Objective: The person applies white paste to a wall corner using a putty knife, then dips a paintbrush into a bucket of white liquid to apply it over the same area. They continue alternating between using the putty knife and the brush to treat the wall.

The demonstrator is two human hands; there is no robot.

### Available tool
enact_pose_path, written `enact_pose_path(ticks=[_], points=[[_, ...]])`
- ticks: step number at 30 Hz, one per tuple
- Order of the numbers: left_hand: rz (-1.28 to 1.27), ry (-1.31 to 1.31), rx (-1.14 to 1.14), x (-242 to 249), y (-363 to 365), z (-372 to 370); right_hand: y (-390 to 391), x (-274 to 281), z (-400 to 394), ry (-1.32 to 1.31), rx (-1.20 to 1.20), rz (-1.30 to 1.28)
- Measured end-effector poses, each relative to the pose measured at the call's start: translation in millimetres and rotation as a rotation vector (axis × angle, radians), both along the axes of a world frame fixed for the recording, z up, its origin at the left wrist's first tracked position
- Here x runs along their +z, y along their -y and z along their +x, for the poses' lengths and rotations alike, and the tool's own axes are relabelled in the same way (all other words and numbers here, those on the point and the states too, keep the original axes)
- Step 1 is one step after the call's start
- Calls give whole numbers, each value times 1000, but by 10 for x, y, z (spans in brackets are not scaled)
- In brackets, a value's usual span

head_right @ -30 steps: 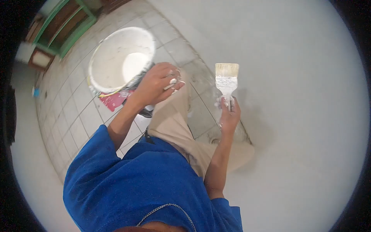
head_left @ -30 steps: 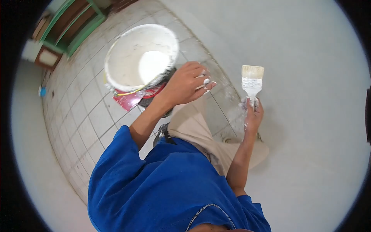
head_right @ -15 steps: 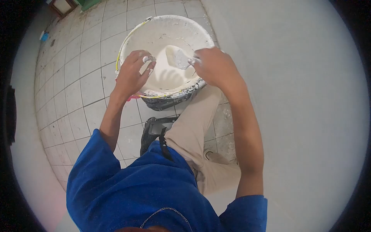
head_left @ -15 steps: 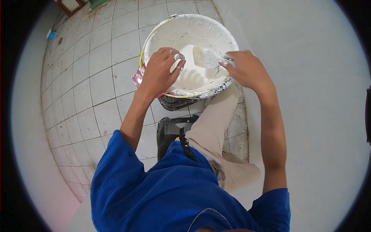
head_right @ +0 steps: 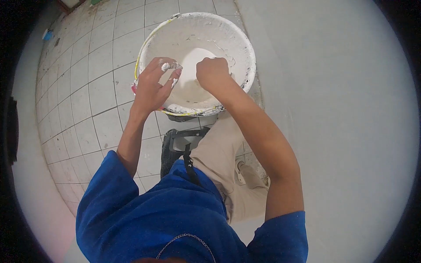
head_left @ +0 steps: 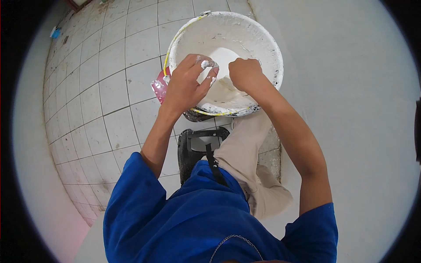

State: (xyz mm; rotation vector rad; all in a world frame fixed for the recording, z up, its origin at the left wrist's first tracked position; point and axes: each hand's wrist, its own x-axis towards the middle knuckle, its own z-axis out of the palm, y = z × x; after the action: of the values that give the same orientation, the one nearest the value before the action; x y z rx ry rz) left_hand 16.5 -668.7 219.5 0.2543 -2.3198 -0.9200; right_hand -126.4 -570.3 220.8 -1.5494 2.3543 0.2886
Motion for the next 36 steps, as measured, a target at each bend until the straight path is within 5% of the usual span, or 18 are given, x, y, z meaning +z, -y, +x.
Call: enact_pose_path(ticks=[8, 11, 18, 24, 30, 33, 36], points=[[-10, 75, 43, 1, -41, 8, -971, 523, 155, -86, -195, -365], [-63, 77, 52, -5, -59, 4, -1395, 518, 311, 52, -475, -321], [-127, 153, 53, 13, -95, -1, -1676, 27, 600, 341, -624, -935], [-149, 200, 63, 14, -119, -12, -1642, 77, 564, 265, -553, -1090], [-129, 199, 52, 46, -130, -3, -1670, 47, 470, 350, -666, -900], [-141, 202, 47, 48, -132, 8, -1650, 52, 496, 344, -591, -1113], [-189, 211, 49, 0, -84, 7, -1636, 23, 506, 291, -683, -961]])
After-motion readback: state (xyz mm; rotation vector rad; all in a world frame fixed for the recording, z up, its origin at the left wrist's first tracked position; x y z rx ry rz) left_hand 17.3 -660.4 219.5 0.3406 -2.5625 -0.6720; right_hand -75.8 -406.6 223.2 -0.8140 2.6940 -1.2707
